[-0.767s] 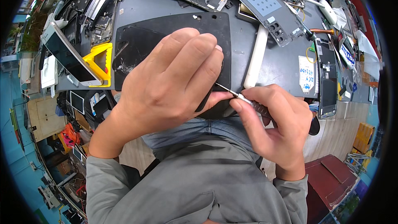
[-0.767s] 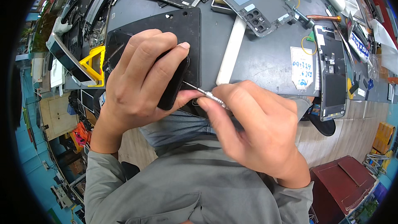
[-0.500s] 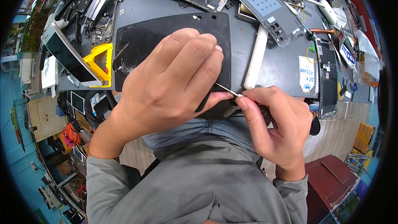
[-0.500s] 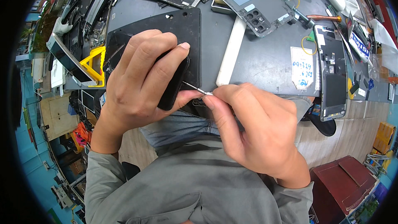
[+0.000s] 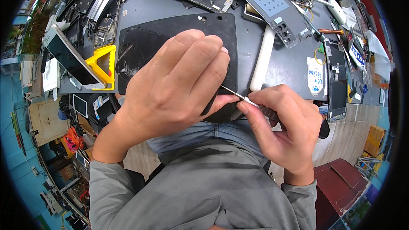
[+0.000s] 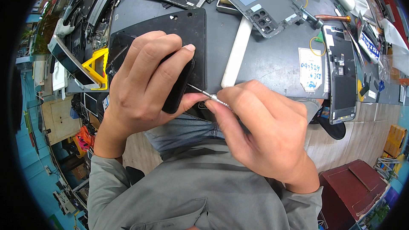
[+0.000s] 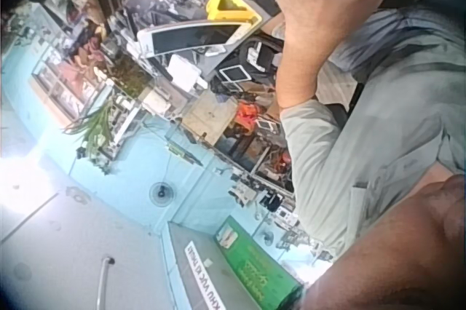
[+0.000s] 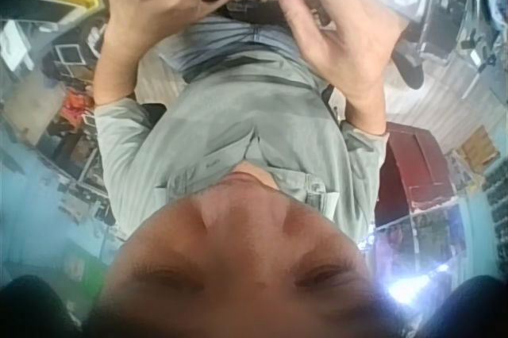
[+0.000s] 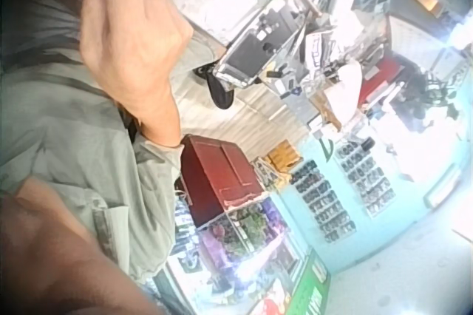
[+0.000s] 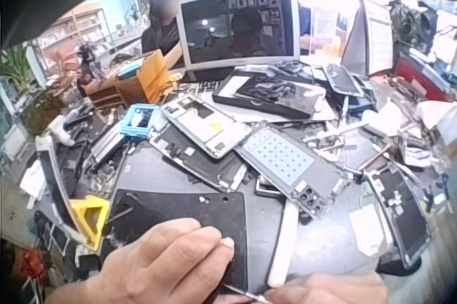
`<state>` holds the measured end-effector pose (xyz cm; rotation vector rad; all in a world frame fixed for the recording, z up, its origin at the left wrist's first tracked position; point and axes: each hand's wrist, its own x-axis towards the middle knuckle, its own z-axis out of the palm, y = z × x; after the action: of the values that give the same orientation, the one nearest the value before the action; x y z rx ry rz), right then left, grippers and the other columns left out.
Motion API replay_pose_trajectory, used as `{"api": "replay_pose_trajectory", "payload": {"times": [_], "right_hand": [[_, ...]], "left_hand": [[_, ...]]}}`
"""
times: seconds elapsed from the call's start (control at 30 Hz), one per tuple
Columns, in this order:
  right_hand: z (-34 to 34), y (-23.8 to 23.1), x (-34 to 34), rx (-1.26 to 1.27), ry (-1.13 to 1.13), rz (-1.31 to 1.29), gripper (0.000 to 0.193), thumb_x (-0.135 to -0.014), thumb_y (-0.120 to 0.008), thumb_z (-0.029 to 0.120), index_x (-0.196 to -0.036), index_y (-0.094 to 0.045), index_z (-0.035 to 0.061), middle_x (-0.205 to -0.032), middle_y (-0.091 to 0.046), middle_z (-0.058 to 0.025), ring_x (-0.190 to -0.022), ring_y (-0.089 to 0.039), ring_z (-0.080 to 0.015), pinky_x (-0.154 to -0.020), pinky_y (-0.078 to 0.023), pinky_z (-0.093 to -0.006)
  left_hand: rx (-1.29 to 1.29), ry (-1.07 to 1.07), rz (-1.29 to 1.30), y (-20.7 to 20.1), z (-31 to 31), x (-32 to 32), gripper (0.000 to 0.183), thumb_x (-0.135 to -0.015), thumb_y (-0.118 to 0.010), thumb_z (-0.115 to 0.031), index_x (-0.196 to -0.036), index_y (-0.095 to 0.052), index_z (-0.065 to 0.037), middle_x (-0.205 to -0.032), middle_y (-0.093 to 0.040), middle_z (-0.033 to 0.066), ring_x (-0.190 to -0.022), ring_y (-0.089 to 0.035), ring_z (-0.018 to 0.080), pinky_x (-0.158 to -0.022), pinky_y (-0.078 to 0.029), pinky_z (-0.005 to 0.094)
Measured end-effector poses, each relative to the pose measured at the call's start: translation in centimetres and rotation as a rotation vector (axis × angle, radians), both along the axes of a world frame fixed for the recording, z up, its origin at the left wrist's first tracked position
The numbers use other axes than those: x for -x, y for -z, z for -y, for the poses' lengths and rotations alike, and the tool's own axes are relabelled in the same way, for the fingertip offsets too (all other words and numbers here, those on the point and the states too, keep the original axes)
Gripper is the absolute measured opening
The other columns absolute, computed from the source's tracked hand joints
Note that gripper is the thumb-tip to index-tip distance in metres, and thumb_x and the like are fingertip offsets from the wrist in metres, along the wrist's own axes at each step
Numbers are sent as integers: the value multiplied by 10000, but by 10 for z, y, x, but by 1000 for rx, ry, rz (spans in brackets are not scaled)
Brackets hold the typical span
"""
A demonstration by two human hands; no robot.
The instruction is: The person uses a screwdriver to remove screws from the back of a smartphone, then opens the device to expose the internal components. They continue to manipulate the phone and tools while seated at a cluttered workbench.
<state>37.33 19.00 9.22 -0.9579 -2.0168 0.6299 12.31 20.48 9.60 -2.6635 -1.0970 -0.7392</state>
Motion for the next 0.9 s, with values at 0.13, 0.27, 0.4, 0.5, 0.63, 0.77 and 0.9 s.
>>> {"api": "replay_pose_trajectory", "payload": {"times": [0.13, 0.27, 0.4, 0.5, 0.63, 0.77, 0.9], "right_hand": [[5, -11, -1, 81, 18, 84, 142, -915, -890, -11, -987, -767, -9, -820, -737, -111, -619, -706, -250, -569, -528, -361], [2, 3, -1, -1, 8, 35, 145, -918, -888, -12, -989, -762, -12, -817, -738, -110, -614, -701, -248, -562, -522, -361], [2, -2, -1, -8, 12, 31, 159, -907, -894, -9, -999, -764, -10, -807, -729, -109, -614, -696, -254, -561, -518, -366], [0, -2, 0, -18, 12, 28, 166, -901, -896, -8, -1007, -768, -7, -797, -718, -109, -612, -690, -258, -560, -516, -371], [1, -3, 0, 6, 12, 48, 165, -906, -896, -6, -1014, -771, -6, -793, -711, -112, -606, -685, -260, -558, -512, -370], [4, -2, -1, 40, 15, 59, 157, -913, -892, -7, -1013, -771, -6, -797, -715, -113, -604, -687, -261, -559, -512, -367], [1, 2, -1, 3, 6, 24, 151, -918, -888, -10, -1010, -769, -5, -805, -715, -108, -615, -691, -255, -564, -516, -365]], "left_hand": [[8, -6, -1, 0, 1, 0, 676, -865, -902, -442, -1260, -750, 85, -1232, -685, 196, -1100, -704, 418, -945, -631, 498], [14, -4, 7, 1, 1, 0, 677, -841, -917, -420, -1262, -750, 83, -1236, -685, 197, -1102, -704, 420, -949, -630, 497], [10, -5, -5, -2, 1, -1, 680, -827, -923, -411, -1262, -750, 82, -1236, -686, 195, -1108, -705, 420, -956, -629, 496], [15, -6, -6, -2, 2, -1, 682, -825, -924, -413, -1261, -751, 81, -1235, -687, 195, -1110, -705, 419, -960, -628, 495], [15, -8, -6, -2, 2, 0, 675, -829, -924, -409, -1260, -752, 81, -1236, -687, 195, -1112, -705, 419, -964, -628, 496], [13, -5, -7, -3, 2, 0, 664, -838, -924, -401, -1260, -752, 81, -1239, -685, 194, -1112, -704, 421, -964, -627, 498], [15, -5, -9, -3, 2, 0, 665, -836, -926, -398, -1263, -751, 81, -1242, -684, 194, -1111, -702, 422, -964, -625, 497]]}}
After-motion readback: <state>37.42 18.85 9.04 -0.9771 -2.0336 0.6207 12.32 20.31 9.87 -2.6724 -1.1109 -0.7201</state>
